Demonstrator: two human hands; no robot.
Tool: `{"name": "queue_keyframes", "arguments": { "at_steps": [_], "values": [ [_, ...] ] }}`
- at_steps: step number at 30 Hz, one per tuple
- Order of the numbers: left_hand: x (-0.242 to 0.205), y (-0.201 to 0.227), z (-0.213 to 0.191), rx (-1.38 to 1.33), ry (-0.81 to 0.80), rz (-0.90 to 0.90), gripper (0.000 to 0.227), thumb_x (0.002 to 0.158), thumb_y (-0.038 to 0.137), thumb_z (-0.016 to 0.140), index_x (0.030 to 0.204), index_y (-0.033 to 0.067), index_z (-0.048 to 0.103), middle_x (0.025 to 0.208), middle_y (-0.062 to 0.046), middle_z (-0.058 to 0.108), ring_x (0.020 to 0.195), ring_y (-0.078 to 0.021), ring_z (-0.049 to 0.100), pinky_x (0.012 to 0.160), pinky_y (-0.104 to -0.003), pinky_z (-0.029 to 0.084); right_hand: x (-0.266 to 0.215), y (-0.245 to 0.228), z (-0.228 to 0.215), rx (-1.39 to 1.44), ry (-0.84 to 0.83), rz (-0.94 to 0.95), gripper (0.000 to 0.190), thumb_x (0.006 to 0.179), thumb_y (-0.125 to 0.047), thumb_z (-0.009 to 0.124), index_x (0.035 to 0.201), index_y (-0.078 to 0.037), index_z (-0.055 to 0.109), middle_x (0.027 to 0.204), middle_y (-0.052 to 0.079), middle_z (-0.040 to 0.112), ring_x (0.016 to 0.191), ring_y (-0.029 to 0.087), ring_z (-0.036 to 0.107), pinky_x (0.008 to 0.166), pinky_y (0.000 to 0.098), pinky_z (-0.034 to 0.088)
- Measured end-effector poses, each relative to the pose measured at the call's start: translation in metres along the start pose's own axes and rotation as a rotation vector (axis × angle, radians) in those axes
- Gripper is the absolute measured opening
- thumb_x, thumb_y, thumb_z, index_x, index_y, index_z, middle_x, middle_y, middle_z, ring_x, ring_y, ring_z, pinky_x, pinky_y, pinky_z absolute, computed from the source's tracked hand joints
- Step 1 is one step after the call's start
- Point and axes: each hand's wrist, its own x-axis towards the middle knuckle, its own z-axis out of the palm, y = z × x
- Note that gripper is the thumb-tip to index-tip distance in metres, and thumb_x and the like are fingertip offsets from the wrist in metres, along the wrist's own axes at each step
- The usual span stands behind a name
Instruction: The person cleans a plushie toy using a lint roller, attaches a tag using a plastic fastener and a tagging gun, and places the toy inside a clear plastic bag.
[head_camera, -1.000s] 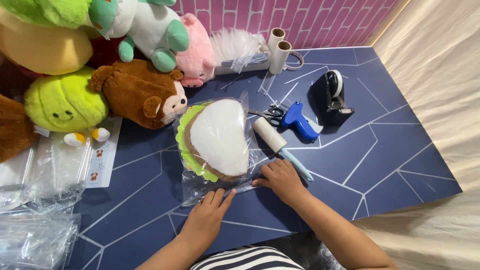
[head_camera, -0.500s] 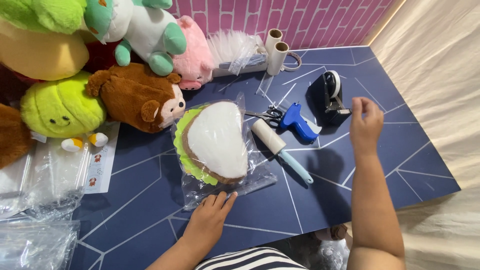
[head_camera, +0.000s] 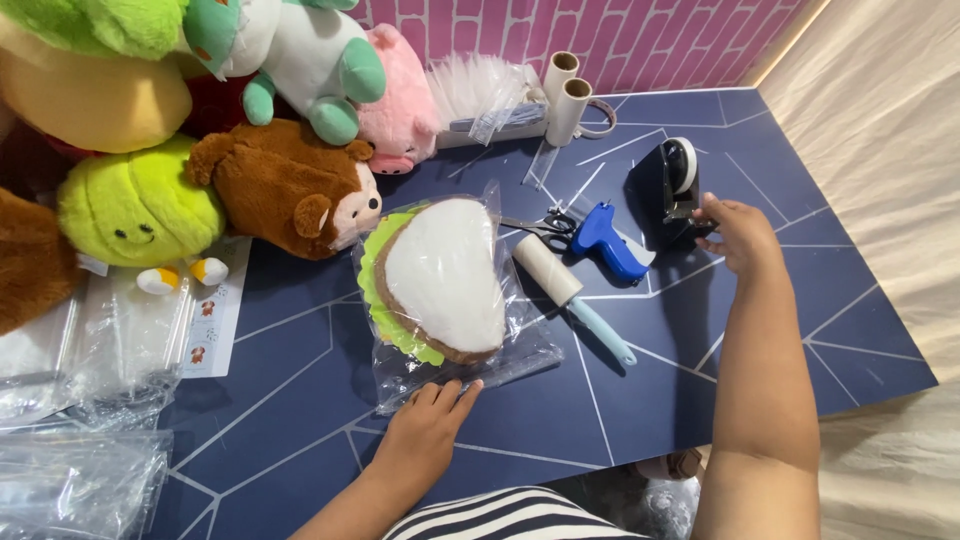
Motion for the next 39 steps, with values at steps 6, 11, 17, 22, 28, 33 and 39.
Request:
{"name": "queue_keyframes", "arguments": {
  "at_steps": [6,11,17,22,28,33,39],
  "values": [
    [0.0,0.0,-0.002,-0.015,-0.032,-0.001,0.073,0.082,0.0,0.062,0.152,0.0155,0.051,0.117,-0.006,0.059,0.089,-0.0247,0.055,0.072,-0.032,0.054,-0.001,0.033,-0.019,0.279,-0.061,-0.09,0.023,0.101,-0.03,0.072,0.096,-0.011,0.062,0.091,0.001,0.065,0.101,0.012,0.065,0.094,0.0462,0.066],
    [0.0,-0.001,0.001,0.001,0.008,0.001,0.074,0.079,0.002,0.063,0.151,0.0157,0.052,0.117,-0.006,0.058,0.089,-0.0246,0.054,0.073,-0.033,0.052,-0.004,0.054,-0.013,0.188,-0.083,-0.135,0.025,0.104,-0.031,0.067,0.091,-0.01,0.062,0.106,0.004,0.064,0.109,0.017,0.065,0.102,0.041,0.063],
    [-0.001,0.001,0.002,0.015,0.039,-0.01,0.074,0.077,0.002,0.064,0.149,0.0167,0.055,0.115,-0.004,0.058,0.088,-0.0238,0.053,0.073,-0.032,0.052,0.013,0.078,-0.015,-0.07,-0.051,-0.398,0.03,0.112,-0.035,0.061,0.098,-0.009,0.069,0.11,0.0,0.067,0.092,0.012,0.065,0.094,0.0262,0.055],
    [-0.002,0.001,0.004,0.023,0.021,0.008,0.073,0.08,0.004,0.065,0.151,0.016,0.052,0.117,-0.006,0.059,0.089,-0.0245,0.054,0.079,-0.034,0.052,0.023,0.083,-0.025,-0.37,0.068,-0.474,0.029,0.115,-0.032,0.06,0.096,-0.016,0.075,0.097,-0.002,0.066,0.096,0.013,0.061,0.092,0.0329,0.045],
    [-0.002,0.002,0.002,0.016,0.052,-0.005,0.072,0.08,0.003,0.065,0.149,0.0154,0.054,0.116,-0.006,0.06,0.09,-0.0249,0.055,0.081,-0.035,0.053,0.017,0.093,-0.036,-0.743,0.131,-0.438,0.019,0.107,-0.03,0.064,0.11,-0.019,0.08,0.102,0.004,0.078,0.094,0.02,0.07,0.089,0.0343,0.046],
    [-0.001,0.002,-0.001,0.051,0.047,-0.003,0.07,0.08,0.005,0.064,0.149,0.0156,0.055,0.111,-0.004,0.059,0.087,-0.0237,0.054,0.076,-0.033,0.052,-0.117,0.035,0.009,-0.487,0.164,-0.813,0.02,0.111,-0.028,0.062,0.109,-0.014,0.077,0.129,0.004,0.061,0.127,0.022,0.055,0.106,0.0413,0.045],
    [-0.002,0.001,0.003,0.013,0.061,-0.001,0.07,0.081,0.002,0.064,0.15,0.0145,0.054,0.113,-0.006,0.06,0.09,-0.0258,0.055,0.082,-0.036,0.052,-0.21,0.048,0.09,-0.232,-0.517,-0.773,0.019,0.096,-0.013,0.07,0.111,-0.02,0.079,0.098,0.0,0.076,0.09,0.01,0.07,0.084,0.0245,0.058]
  ]
}}
